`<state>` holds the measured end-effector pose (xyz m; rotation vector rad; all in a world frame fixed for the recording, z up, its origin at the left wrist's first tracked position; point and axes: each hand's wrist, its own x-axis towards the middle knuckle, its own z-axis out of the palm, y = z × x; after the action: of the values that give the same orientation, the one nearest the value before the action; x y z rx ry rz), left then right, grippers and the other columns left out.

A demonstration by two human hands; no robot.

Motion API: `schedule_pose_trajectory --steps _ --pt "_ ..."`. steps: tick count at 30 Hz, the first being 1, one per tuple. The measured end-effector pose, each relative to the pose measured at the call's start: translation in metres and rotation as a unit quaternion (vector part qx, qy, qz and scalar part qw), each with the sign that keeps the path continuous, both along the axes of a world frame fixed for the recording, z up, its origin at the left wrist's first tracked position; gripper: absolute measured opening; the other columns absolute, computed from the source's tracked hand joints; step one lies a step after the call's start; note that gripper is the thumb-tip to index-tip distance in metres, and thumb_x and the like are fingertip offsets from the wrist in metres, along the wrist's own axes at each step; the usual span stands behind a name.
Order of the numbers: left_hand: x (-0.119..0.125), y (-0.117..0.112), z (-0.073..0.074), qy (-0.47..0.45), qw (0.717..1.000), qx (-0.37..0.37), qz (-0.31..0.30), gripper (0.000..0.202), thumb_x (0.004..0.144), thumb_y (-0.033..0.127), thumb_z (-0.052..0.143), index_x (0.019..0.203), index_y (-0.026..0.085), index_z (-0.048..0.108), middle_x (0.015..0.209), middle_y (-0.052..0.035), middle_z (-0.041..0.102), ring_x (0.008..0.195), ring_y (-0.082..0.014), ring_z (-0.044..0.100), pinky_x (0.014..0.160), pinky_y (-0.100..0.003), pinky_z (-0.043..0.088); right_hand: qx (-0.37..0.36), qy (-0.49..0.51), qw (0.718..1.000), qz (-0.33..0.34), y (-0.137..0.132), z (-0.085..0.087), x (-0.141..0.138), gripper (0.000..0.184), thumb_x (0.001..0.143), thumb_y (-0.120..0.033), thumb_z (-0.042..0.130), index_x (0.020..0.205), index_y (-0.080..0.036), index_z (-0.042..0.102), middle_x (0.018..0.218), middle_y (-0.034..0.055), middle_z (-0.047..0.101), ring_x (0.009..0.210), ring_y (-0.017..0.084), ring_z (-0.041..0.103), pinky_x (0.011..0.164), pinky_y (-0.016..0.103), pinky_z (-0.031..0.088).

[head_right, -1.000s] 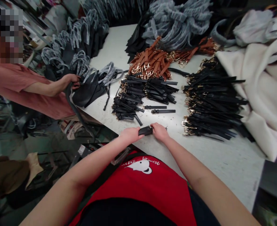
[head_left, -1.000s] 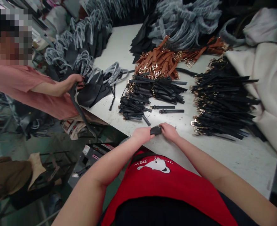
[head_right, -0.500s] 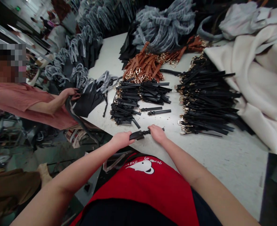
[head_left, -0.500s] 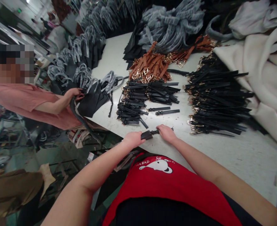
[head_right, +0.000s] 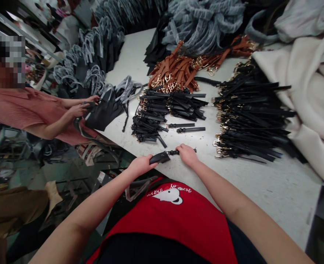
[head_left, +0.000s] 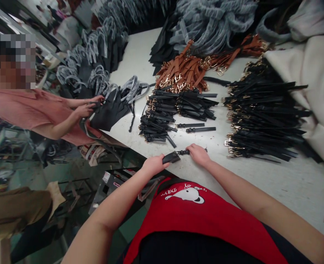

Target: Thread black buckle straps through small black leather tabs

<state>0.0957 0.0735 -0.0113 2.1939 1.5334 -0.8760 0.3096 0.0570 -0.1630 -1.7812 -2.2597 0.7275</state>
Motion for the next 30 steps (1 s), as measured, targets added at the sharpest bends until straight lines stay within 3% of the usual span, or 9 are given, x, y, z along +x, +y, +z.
schedule_pose_trajectory --steps 7,14,19,26,30 --pt "0.023 -0.003 -0.012 -0.062 0.998 0.023 0.013 0.049 0.080 0.058 0.040 0.108 0.020 0.055 0.097 -0.0088 0.067 0.088 -0.0244 0.063 0.073 -0.033 0.048 -0.009 -0.013 1.000 0.005 -0.001 0.007 0.000 0.029 0.085 -0.018 0.039 0.107 -0.020 0.058 0.099 0.0070 0.058 0.094 0.016 0.052 0.081 0.024 0.034" --pt "-0.003 -0.022 -0.009 -0.044 0.998 0.033 0.011 0.044 0.080 0.056 0.041 0.103 0.022 0.056 0.091 -0.0080 0.068 0.083 -0.0243 0.064 0.071 -0.032 0.049 -0.020 -0.026 0.999 0.012 -0.002 0.011 -0.001 0.029 0.085 -0.018 0.039 0.105 -0.021 0.060 0.099 0.0075 0.057 0.093 0.017 0.052 0.080 0.025 0.034" --pt "0.005 -0.025 -0.010 -0.043 0.998 0.045 0.021 0.045 0.081 0.057 0.039 0.104 0.021 0.055 0.092 -0.0081 0.068 0.084 -0.0239 0.064 0.071 -0.031 0.048 -0.018 -0.030 0.999 0.010 -0.001 0.010 0.000 0.030 0.084 -0.017 0.039 0.107 -0.021 0.059 0.101 0.0077 0.057 0.094 0.017 0.052 0.080 0.025 0.034" --pt "-0.020 -0.039 0.003 -0.023 0.998 0.033 0.047 0.044 0.081 0.056 0.039 0.103 0.022 0.055 0.090 -0.0076 0.068 0.082 -0.0224 0.064 0.067 -0.029 0.047 -0.011 -0.022 1.000 0.006 0.001 0.012 0.001 0.030 0.086 -0.021 0.037 0.106 -0.020 0.059 0.099 0.0076 0.057 0.091 0.016 0.053 0.079 0.025 0.034" --pt "-0.019 -0.048 0.012 -0.035 0.998 0.030 0.038 0.044 0.081 0.057 0.039 0.103 0.023 0.055 0.090 -0.0066 0.068 0.082 -0.0221 0.064 0.065 -0.028 0.047 0.001 -0.046 0.998 0.033 -0.002 0.019 0.001 0.024 0.083 -0.029 0.046 0.100 -0.017 0.059 0.095 0.0086 0.058 0.089 0.018 0.053 0.076 0.027 0.035"
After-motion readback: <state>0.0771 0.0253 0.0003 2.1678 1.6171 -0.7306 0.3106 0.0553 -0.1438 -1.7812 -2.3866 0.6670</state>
